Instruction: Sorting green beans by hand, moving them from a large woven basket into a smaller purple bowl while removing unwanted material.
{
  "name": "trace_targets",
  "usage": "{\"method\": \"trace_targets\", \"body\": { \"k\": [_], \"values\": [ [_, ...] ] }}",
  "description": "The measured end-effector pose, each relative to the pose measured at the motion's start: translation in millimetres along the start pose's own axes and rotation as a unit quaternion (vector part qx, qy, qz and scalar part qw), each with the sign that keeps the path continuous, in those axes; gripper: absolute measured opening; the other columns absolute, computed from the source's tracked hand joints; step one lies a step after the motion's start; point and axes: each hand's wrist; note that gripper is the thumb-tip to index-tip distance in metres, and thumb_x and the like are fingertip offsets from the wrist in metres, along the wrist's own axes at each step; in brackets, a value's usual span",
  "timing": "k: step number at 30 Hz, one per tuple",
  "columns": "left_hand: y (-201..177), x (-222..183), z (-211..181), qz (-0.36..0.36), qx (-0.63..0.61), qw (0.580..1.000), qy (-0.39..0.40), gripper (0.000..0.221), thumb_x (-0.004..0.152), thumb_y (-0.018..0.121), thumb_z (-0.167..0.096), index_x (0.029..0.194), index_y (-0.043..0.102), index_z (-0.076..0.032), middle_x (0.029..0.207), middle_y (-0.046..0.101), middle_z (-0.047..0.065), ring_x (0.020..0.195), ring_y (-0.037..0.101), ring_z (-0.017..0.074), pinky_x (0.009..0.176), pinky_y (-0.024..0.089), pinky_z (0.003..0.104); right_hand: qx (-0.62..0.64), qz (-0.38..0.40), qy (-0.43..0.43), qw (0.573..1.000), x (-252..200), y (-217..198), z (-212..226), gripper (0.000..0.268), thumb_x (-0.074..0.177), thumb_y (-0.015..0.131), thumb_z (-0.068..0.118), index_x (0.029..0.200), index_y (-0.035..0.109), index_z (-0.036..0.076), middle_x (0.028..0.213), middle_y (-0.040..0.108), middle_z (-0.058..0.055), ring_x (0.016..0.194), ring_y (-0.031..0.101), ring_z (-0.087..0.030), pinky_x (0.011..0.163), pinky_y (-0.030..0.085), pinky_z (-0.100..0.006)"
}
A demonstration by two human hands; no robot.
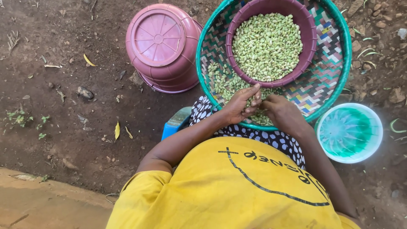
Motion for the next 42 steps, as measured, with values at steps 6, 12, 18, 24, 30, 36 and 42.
{"method": "trace_targets", "body": {
  "k": [6, 12, 18, 24, 30, 36, 42],
  "values": [
    [0.5, 3.2, 8.4, -0.053, 0.105, 0.992, -0.051, 0.033, 0.111, 0.058, -0.040, 0.097, 0.062, -0.010, 0.073, 0.060, 0.006, 0.044, 0.055, 0.0085, 0.029, 0.030, 0.014, 0.120, -0.104, 0.043, 0.986, -1.1, -65.6, 31.6, 0.005, 0.102, 0.073, 0.013, 0.107, 0.074, 0.012, 0.111, 0.069, -0.010, 0.100, 0.072, -0.040, 0.082, 0.062, -0.046],
    [14.4, -4.4, 4.1, -0.067, 0.073, 0.993, -0.069, 0.051, 0.107, 0.059, -0.062, 0.103, 0.057, -0.011, 0.076, 0.057, 0.005, 0.051, 0.064, 0.0138, 0.031, 0.035, 0.013, 0.135, -0.127, 0.005, 0.983, 11.5, -83.9, 80.1, 0.010, 0.098, 0.077, 0.017, 0.108, 0.080, 0.015, 0.115, 0.075, -0.011, 0.104, 0.075, -0.038, 0.084, 0.063, -0.045],
    [-4.2, 6.4, 8.1, -0.055, 0.064, 0.996, -0.039, 0.031, 0.111, 0.059, -0.039, 0.096, 0.062, -0.012, 0.069, 0.054, 0.003, 0.043, 0.054, 0.0098, 0.028, 0.029, 0.014, 0.066, -0.170, 0.074, 0.980, -0.2, -63.4, 51.1, 0.011, 0.110, 0.070, 0.021, 0.115, 0.077, 0.014, 0.112, 0.071, -0.007, 0.102, 0.075, -0.031, 0.082, 0.063, -0.041],
    [19.8, -6.1, -8.7, 0.048, 0.027, 0.991, 0.118, 0.042, 0.119, 0.040, -0.038, 0.089, 0.054, -0.012, 0.060, 0.048, 0.000, 0.037, 0.051, 0.0086, 0.030, 0.032, 0.017, 0.130, -0.109, -0.012, 0.985, 15.7, -2.5, 28.4, 0.009, 0.099, 0.072, 0.006, 0.105, 0.078, 0.003, 0.108, 0.075, -0.022, 0.095, 0.076, -0.044, 0.077, 0.063, -0.046],
    [20.3, -7.4, -6.5, 0.054, -0.024, 0.979, 0.194, 0.041, 0.118, 0.039, -0.031, 0.086, 0.050, -0.009, 0.056, 0.042, 0.001, 0.033, 0.046, 0.0094, 0.029, 0.033, 0.018, 0.232, -0.017, -0.107, 0.967, 43.7, -31.9, 54.4, 0.036, 0.087, 0.080, 0.016, 0.113, 0.072, -0.007, 0.112, 0.067, -0.032, 0.117, 0.061, -0.054, 0.103, 0.048, -0.059],
    [11.7, -4.9, -7.8, 0.101, -0.124, 0.977, 0.139, 0.040, 0.119, 0.037, -0.037, 0.092, 0.050, -0.011, 0.060, 0.037, -0.001, 0.038, 0.046, 0.0093, 0.032, 0.032, 0.017, 0.123, -0.008, -0.203, 0.971, 51.0, -68.3, 69.4, 0.025, 0.084, 0.078, 0.026, 0.093, 0.080, 0.003, 0.095, 0.079, -0.018, 0.105, 0.068, -0.041, 0.105, 0.045, -0.051],
    [9.3, -5.2, -11.8, 0.058, -0.102, 0.985, 0.128, 0.038, 0.120, 0.035, -0.039, 0.098, 0.052, -0.013, 0.067, 0.044, -0.001, 0.045, 0.050, 0.0108, 0.034, 0.035, 0.018, 0.003, 0.024, -0.087, 0.996, 17.1, -35.0, 38.6, 0.015, 0.088, 0.080, 0.025, 0.099, 0.081, 0.016, 0.099, 0.072, -0.005, 0.099, 0.068, -0.028, 0.080, 0.058, -0.041]
  ]
}}
Point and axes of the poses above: each hand's wrist, its own x-axis towards the middle knuckle, its own y-axis out of the palm, z = x × y
